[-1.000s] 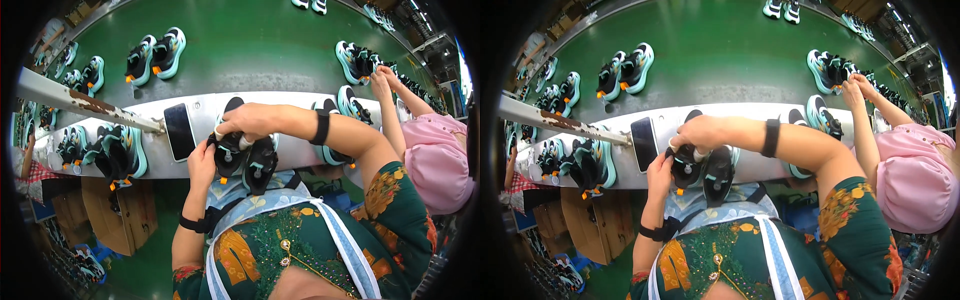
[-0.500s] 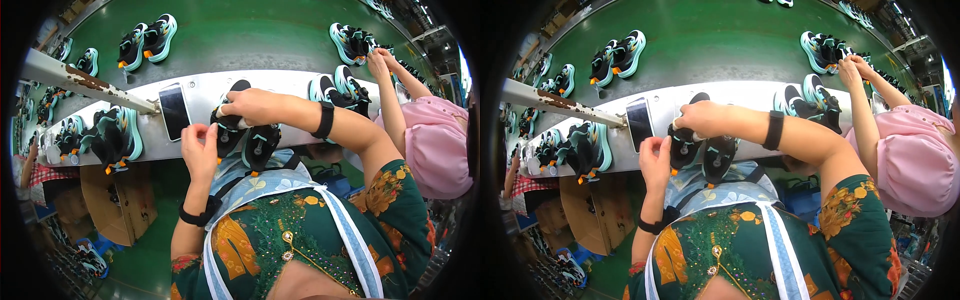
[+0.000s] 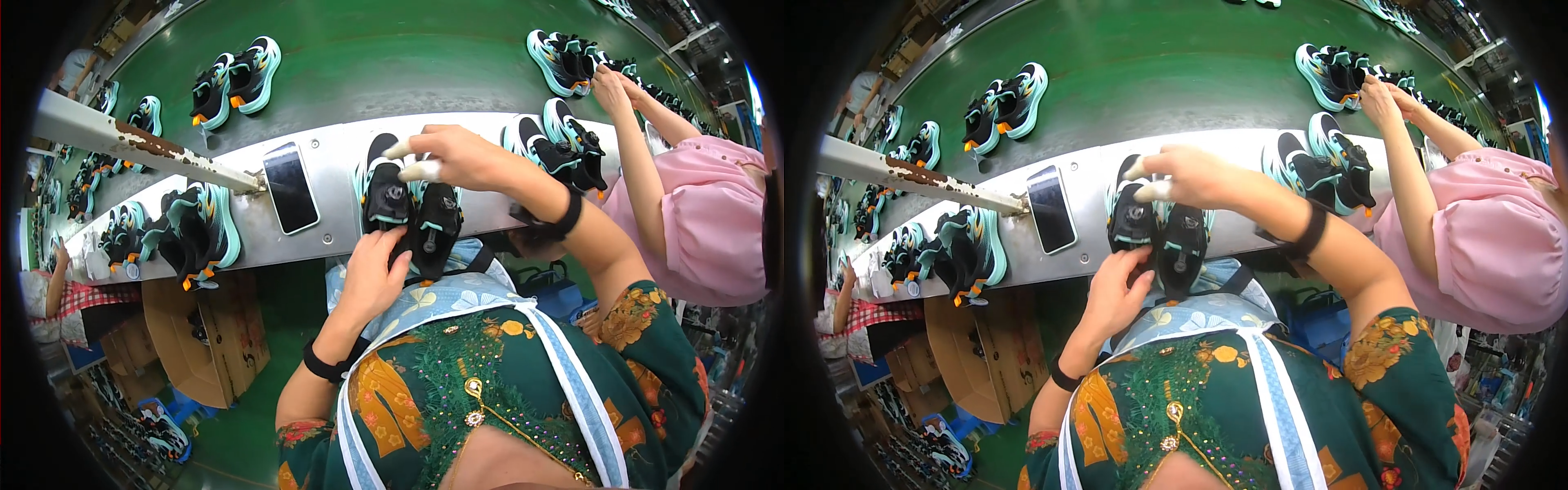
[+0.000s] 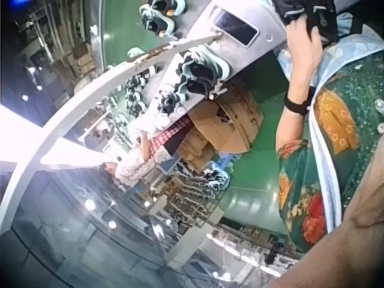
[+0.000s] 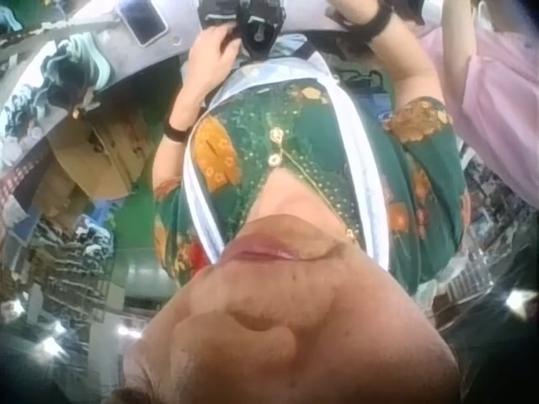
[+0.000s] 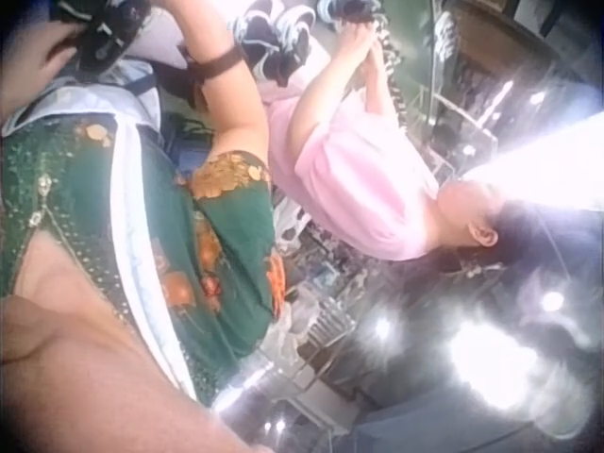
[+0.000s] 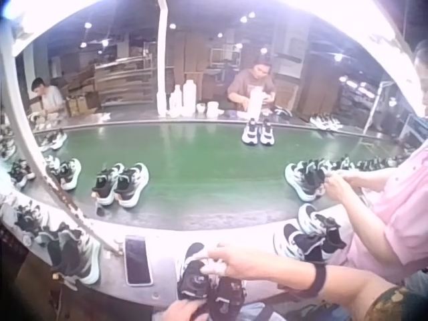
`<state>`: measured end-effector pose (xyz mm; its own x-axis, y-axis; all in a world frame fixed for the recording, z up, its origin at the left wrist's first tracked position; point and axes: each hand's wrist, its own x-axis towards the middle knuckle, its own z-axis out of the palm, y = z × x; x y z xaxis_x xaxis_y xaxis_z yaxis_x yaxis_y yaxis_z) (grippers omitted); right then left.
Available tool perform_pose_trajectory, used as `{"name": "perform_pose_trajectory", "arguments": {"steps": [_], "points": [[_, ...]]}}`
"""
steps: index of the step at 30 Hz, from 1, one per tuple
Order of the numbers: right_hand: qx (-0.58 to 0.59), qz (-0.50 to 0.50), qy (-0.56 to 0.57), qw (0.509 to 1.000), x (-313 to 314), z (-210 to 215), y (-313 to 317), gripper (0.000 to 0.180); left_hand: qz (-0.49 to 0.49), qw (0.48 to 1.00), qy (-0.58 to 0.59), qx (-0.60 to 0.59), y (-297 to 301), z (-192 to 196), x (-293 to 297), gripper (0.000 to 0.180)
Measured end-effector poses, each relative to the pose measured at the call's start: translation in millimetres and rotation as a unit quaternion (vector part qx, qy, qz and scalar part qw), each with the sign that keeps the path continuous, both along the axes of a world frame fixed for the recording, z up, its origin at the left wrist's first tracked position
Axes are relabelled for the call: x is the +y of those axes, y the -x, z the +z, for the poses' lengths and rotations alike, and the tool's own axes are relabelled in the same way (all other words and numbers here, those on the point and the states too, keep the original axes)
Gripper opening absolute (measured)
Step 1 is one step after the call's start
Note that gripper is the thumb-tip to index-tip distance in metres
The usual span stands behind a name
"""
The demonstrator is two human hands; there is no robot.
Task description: Cleaning and inspecting finished sneakers on a shoe factory production line.
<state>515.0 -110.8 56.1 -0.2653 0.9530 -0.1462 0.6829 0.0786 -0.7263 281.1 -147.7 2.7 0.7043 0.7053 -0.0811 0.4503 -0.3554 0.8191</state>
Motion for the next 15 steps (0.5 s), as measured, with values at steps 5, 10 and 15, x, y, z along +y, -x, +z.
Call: {"name": "perform_pose_trajectory", "arguments": {"steps": [5, 10, 15], "points": [[-0.046, 0.053, 0.094, 0.993, -62, 2, -17, 0.042, -0.058, 0.959, 0.274, -0.042, 24, 10, 43, 0.02], [-0.133, -0.03, -0.042, 0.99, -83, -16, -1, 0.036, 0.072, 0.984, 0.096, -0.134, -1, 8, 89, 0.02], [-0.094, -0.125, -0.021, 0.987, -81, -28, 0, 0.03, -0.025, 0.998, -0.005, -0.054, -27, 1, 78, 0.026]]}}
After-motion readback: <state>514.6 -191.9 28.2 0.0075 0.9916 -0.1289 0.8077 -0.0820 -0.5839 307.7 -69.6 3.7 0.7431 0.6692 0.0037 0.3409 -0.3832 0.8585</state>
